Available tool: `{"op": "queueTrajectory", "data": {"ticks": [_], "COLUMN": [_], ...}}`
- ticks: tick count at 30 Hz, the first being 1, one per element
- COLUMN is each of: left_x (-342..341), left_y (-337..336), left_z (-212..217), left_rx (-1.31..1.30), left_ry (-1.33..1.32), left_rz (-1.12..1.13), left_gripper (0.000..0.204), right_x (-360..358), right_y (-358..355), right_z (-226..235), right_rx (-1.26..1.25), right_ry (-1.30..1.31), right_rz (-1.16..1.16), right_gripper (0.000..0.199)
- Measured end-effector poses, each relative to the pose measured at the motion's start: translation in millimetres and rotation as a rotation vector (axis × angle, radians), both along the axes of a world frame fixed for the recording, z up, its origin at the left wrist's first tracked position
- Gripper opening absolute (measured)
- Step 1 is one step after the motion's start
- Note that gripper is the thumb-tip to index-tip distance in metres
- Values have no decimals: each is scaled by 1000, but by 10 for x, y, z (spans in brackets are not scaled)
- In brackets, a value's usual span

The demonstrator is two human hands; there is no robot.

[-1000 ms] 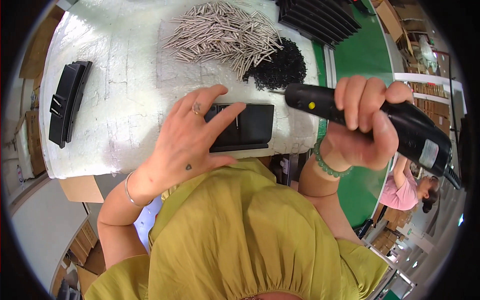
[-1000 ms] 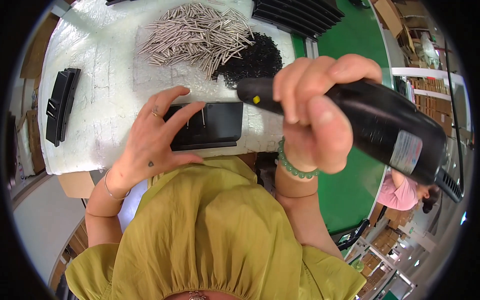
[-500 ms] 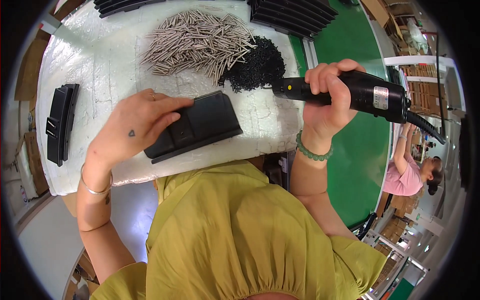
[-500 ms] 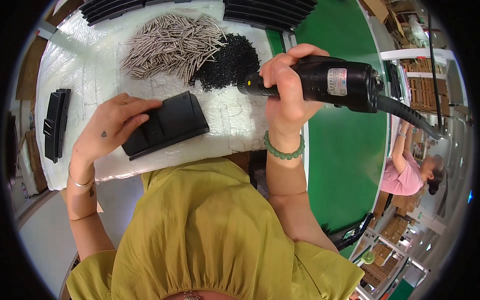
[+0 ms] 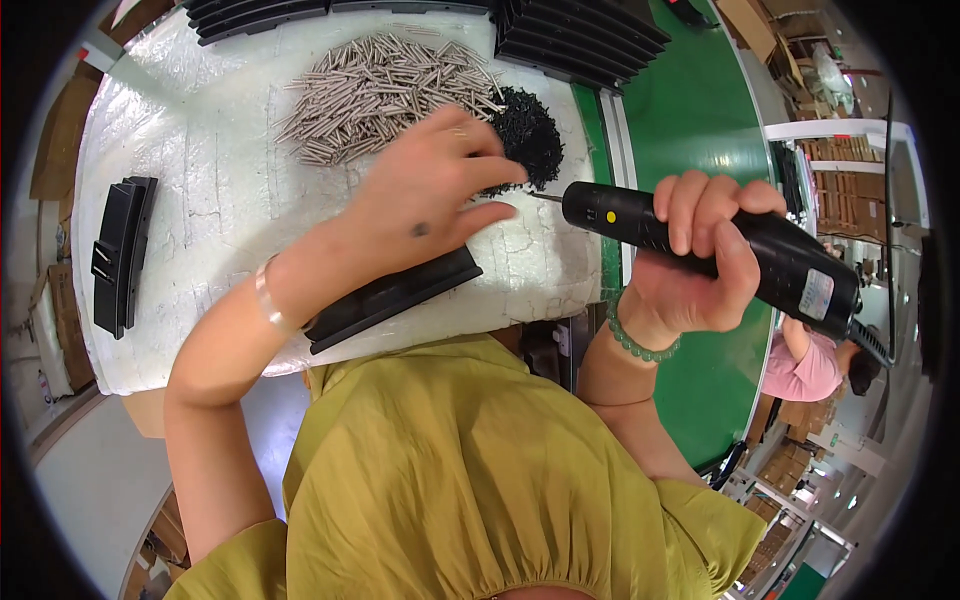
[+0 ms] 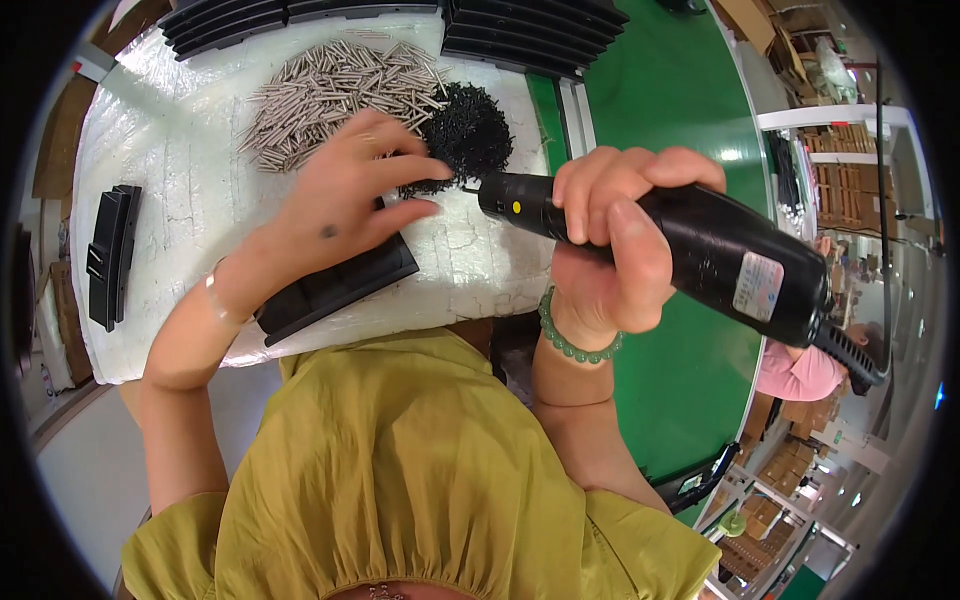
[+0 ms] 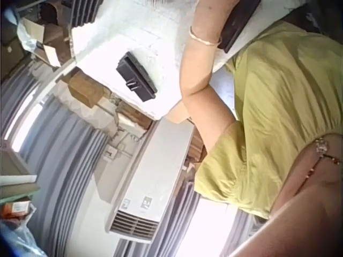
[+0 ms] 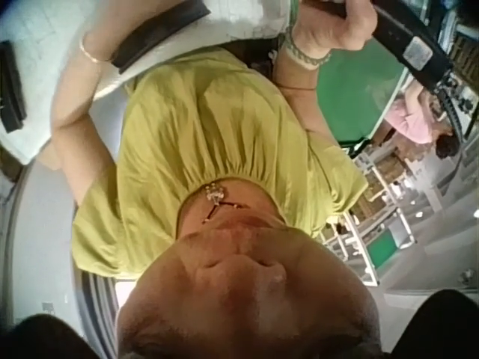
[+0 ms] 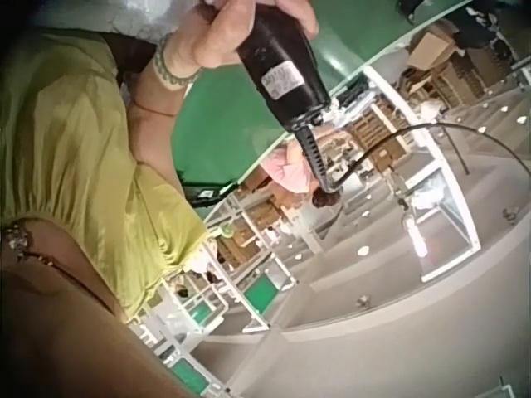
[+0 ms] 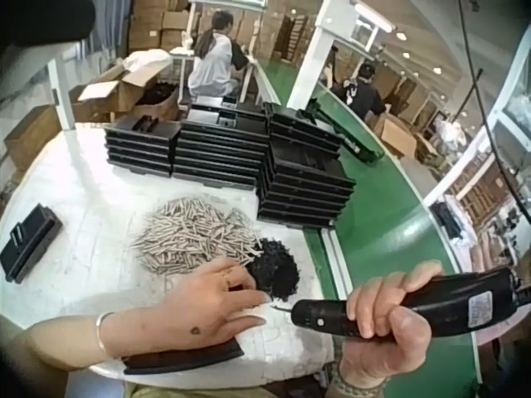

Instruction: Assembling black plastic components using an electric screwdriver to fasten screws.

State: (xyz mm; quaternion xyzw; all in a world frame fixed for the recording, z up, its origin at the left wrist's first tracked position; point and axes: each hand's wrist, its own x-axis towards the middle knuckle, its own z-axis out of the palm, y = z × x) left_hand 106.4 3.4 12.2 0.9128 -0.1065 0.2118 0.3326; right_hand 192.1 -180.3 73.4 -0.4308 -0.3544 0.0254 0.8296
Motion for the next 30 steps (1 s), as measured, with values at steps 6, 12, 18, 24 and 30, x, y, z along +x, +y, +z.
{"op": "queueTrajectory", "data": {"ticks": [6, 12, 18, 24, 30], "left_x": [347, 342, 216, 131, 42], "left_y": [-134, -124, -92, -70, -53], "left_z": [-161, -200, -120, -52, -51], "left_rx": [-14, -62, -129, -71, -20], "left_ry": [-165, -172, -153, -167, -200], "left_rz": [-72, -15, 34, 2, -84], "left_gripper": [13, 14, 12, 12, 14], "right_x": [30, 120, 95, -15, -111], "right_y": [-61, -103, -53, -18, -3], "right_z": [70, 49, 62, 140, 192], "right_rx": [32, 85, 114, 58, 57], "right_ry": [-75, -121, -167, -178, -148], "right_rz": [-9, 63, 180, 228, 263], "right_gripper": [32, 31, 31, 32, 28]}}
